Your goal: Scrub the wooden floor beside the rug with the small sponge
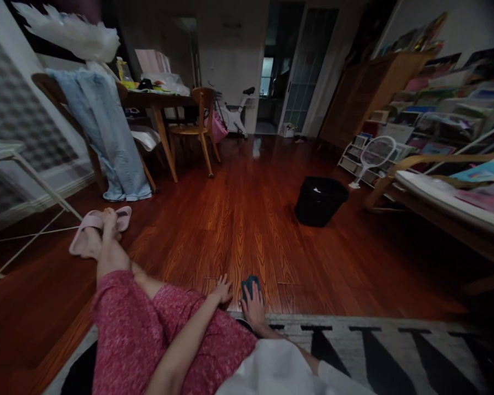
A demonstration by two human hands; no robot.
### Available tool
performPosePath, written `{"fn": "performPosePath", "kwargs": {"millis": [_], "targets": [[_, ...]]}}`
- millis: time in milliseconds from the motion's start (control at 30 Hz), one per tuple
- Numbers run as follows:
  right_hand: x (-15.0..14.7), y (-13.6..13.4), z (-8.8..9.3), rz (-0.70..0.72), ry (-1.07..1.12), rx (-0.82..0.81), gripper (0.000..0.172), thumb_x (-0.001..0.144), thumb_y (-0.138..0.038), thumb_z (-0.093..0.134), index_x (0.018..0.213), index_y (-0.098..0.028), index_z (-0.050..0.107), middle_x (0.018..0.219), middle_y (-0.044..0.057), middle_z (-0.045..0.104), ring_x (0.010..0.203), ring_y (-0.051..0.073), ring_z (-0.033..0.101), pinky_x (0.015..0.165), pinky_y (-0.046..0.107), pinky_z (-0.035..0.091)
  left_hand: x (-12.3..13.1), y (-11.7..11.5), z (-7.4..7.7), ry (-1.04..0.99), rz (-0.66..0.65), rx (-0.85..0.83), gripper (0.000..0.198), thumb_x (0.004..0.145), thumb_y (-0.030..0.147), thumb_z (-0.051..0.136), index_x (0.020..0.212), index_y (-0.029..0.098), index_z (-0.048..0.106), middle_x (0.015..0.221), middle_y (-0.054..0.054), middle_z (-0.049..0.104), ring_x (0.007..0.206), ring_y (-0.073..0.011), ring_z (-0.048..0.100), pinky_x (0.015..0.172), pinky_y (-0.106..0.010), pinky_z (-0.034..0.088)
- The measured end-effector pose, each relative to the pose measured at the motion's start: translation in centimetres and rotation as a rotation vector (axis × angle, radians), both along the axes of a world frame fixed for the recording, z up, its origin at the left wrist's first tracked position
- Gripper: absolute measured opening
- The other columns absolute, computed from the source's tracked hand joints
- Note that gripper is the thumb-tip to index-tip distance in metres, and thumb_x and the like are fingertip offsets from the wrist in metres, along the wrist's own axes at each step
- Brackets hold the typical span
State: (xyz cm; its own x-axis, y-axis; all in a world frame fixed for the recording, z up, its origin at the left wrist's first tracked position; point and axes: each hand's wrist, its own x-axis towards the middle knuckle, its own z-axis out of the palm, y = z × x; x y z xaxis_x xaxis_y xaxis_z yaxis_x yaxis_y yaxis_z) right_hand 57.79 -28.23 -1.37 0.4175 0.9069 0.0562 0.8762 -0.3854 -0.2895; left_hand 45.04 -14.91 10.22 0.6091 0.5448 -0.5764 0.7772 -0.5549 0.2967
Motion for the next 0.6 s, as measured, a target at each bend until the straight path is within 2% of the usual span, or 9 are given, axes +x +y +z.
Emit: {"fn": "performPosePath", "kwargs": {"millis": [100,167,233,300,400,500,600], "targets": [[1.2,-0.3,0.7,0.201,-0.005,0.027,0.056,0.095,-0.039,0.042,0.151,-0.028,0.042,0.164,0.008,0.028,0.15,0.023,0.023,0.12,0.045,0.024,-0.3,0.0,-0.1,0.002,-0.013,-0.014,0.077,0.086,0.044,0.046,0.156,0.018,0.028,0.167,-0.011,0.0,0.152,-0.0307,0.001,0.121,-0.05,0.017],[4.2,-1.0,1.6,0.203,-0.022,0.035,0.054,0.096,-0.038,0.041,0.149,-0.029,0.045,0.163,0.007,0.029,0.149,0.022,0.026,0.119,0.042,0.026,-0.5,0.0,-0.1,0.002,-0.026,-0.026,0.077,0.086,0.046,0.047,0.156,0.019,0.029,0.167,-0.012,0.0,0.152,-0.0311,0.002,0.121,-0.051,0.017],[8.4,-2.3,2.5,0.05,-0.044,0.012,0.054,0.097,-0.039,0.038,0.148,-0.025,0.047,0.162,0.01,0.031,0.148,0.023,0.029,0.118,0.042,0.027,-0.7,0.1,-0.2,0.003,-0.038,-0.037,0.077,0.086,0.047,0.048,0.155,0.019,0.031,0.167,-0.012,0.001,0.152,-0.0316,0.003,0.12,-0.053,0.018],[12.7,-4.1,3.1,-0.203,-0.056,-0.033,0.056,0.097,-0.039,0.034,0.148,-0.02,0.046,0.161,0.015,0.032,0.147,0.026,0.031,0.117,0.045,0.027,-0.8,0.2,-0.3,0.009,-0.047,-0.046,0.076,0.086,0.048,0.049,0.154,0.02,0.032,0.167,-0.012,0.002,0.152,-0.0323,0.004,0.119,-0.055,0.019],[17.5,-7.3,2.7,-0.496,-0.04,-0.054,0.06,0.098,-0.039,0.027,0.152,-0.018,0.04,0.161,0.019,0.028,0.148,0.028,0.028,0.116,0.049,0.027,-0.8,0.2,-0.4,0.02,-0.056,-0.055,0.073,0.086,0.048,0.05,0.153,0.022,0.034,0.167,-0.011,0.002,0.152,-0.033,0.004,0.119,-0.056,0.019],[18.1,-8.8,1.6,-0.675,-0.042,0.023,0.062,0.097,-0.039,0.026,0.153,-0.015,0.037,0.161,0.023,0.025,0.149,0.032,0.025,0.114,0.055,0.026,-0.8,0.2,-0.3,0.026,-0.066,-0.063,0.071,0.087,0.045,0.049,0.153,0.02,0.035,0.167,-0.012,0.001,0.152,-0.0329,0.004,0.12,-0.053,0.019],[14.3,-7.4,0.8,-0.822,-0.068,0.126,0.062,0.096,-0.036,0.027,0.152,-0.01,0.038,0.157,0.03,0.028,0.148,0.038,0.024,0.109,0.064,0.028,-0.9,0.1,-0.1,0.026,-0.072,-0.068,0.072,0.087,0.044,0.049,0.153,0.019,0.035,0.167,-0.013,0.0,0.152,-0.0331,0.004,0.12,-0.053,0.018]]}}
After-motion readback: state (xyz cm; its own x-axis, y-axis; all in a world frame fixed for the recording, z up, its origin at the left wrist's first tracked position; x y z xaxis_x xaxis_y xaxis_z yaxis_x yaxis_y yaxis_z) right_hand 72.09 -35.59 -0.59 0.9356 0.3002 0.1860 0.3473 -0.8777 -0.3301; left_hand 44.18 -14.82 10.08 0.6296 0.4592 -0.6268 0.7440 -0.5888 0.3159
